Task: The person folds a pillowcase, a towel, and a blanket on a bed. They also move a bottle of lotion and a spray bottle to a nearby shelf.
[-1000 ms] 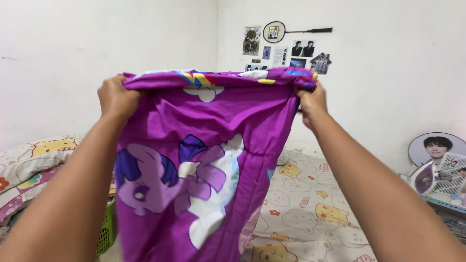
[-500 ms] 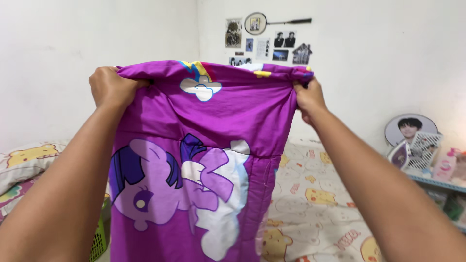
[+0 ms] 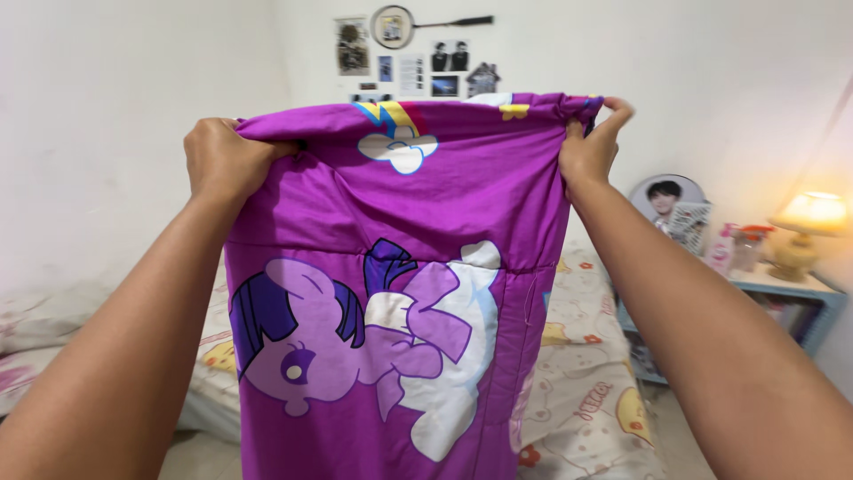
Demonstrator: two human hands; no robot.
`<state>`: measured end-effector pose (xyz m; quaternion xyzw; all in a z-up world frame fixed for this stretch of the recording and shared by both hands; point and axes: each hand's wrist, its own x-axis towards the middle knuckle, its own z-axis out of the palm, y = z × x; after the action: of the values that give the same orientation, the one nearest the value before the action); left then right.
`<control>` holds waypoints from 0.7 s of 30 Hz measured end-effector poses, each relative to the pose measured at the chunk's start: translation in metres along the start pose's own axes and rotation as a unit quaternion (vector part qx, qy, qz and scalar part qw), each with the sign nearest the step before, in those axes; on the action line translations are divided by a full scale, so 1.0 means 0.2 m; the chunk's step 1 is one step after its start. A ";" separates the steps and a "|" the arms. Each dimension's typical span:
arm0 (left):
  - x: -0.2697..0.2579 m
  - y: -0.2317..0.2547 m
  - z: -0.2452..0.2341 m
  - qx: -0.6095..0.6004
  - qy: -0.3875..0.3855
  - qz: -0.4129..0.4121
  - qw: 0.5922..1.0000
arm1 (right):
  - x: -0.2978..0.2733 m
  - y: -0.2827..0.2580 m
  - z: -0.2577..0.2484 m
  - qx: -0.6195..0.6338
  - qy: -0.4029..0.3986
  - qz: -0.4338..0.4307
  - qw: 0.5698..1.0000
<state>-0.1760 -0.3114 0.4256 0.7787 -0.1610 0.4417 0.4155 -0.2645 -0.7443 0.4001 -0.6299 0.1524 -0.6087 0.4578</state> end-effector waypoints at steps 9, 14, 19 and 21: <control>0.15 0.01 0.66 -0.061 -0.051 0.017 0.997 | 0.43 0.43 -0.08 -0.038 0.001 -0.128 0.991; 0.25 -0.11 1.22 -0.048 -0.069 0.044 0.995 | 0.70 0.89 0.04 -0.085 -0.003 -0.179 0.980; 0.28 -0.27 1.88 0.019 -0.093 -0.009 0.995 | 0.89 1.48 0.23 -0.130 -0.108 -0.096 0.981; 0.12 -0.45 2.22 0.107 -0.093 -0.053 0.988 | 0.84 1.84 0.35 -0.209 -0.148 -0.153 0.954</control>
<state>0.1386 -0.6044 0.2821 0.8638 -0.1094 0.3590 0.3362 -0.0314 -1.0395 0.2364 -0.8104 0.1083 -0.5259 0.2343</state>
